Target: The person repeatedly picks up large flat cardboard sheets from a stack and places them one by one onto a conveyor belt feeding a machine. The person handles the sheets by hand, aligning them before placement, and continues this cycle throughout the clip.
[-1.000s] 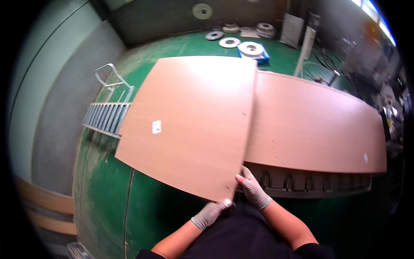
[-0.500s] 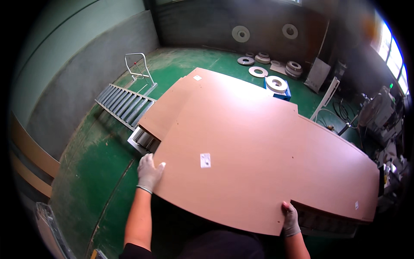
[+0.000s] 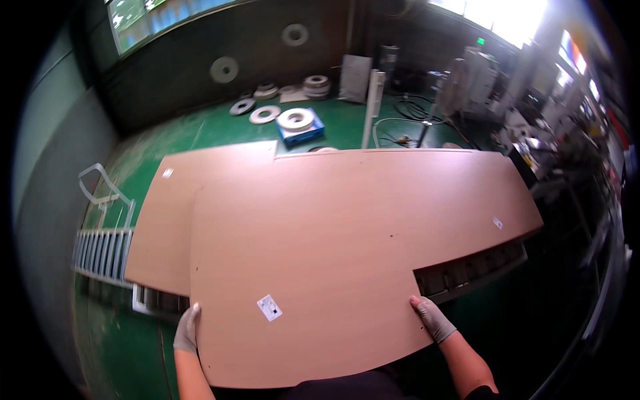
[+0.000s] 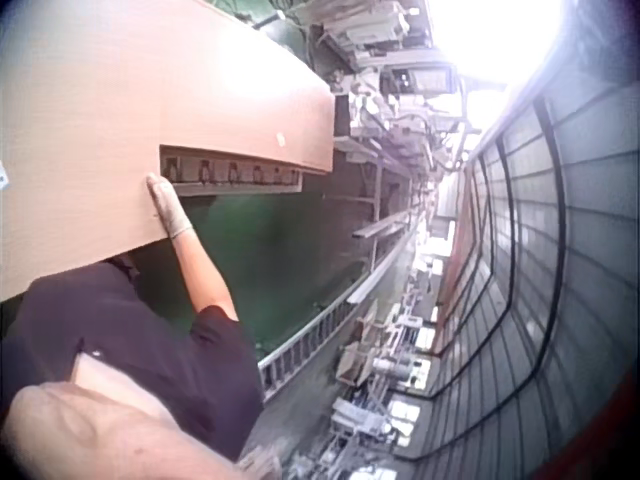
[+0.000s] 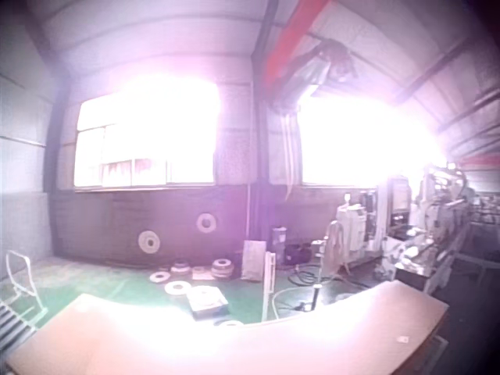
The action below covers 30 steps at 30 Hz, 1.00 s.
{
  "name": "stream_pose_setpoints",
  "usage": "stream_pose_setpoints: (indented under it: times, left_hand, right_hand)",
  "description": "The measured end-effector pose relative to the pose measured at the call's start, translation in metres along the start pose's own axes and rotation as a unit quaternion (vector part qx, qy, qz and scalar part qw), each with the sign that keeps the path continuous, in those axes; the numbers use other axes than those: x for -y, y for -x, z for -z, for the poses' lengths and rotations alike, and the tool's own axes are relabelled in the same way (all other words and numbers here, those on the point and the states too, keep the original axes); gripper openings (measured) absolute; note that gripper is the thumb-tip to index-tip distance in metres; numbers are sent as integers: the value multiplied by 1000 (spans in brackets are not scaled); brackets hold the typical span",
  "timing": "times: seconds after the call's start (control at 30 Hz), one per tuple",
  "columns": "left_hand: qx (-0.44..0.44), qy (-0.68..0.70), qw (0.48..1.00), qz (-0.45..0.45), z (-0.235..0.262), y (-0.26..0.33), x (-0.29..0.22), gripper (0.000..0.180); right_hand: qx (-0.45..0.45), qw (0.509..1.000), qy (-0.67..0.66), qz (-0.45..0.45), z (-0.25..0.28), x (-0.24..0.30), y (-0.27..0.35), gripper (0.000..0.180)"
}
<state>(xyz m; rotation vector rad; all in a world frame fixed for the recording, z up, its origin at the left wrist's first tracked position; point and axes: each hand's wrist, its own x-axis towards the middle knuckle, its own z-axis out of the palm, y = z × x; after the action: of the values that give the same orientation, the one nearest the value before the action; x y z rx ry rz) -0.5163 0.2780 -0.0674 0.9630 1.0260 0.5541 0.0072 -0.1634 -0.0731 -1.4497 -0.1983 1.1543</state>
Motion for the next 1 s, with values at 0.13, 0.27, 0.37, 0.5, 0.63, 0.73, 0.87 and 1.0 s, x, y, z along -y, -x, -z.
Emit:
stream_pose_setpoints:
  times: [0.13, 0.27, 0.37, 0.5, 0.63, 0.73, 0.87, 1.0]
  left_hand:
    - [52, -145, 986, -64, -50, 22, -32, 65]
    - [98, -148, 982, -57, -92, 35, -58, 71]
    - [120, -159, 978, -62, -87, 32, -45, 70]
    - [138, -83, 987, -29, -106, 45, -35, 70]
    - [69, -94, 993, -13, -138, 76, -49, 67]
    - [40, -139, 990, -1, -147, 76, -59, 63]
    - [-1, -191, 981, 8, -159, 76, -69, 58]
    - [-7, -33, 997, 73, -199, 87, -69, 59]
  right_hand:
    - [-57, 998, -13, 2, 30, -47, 2, 47]
    - [-102, 993, -65, 19, 35, -74, 22, 46]
    - [-43, 999, 6, 2, 57, -59, 50, 47]
    - [-131, 990, 56, -6, 85, -83, 73, 54]
    - [-136, 990, 47, -3, 90, -65, 110, 59]
    - [-149, 988, 34, -14, 98, -66, 129, 64]
    - [-132, 991, -14, 23, 99, -54, 166, 65]
    - [-144, 988, -27, 39, 134, -59, 202, 62]
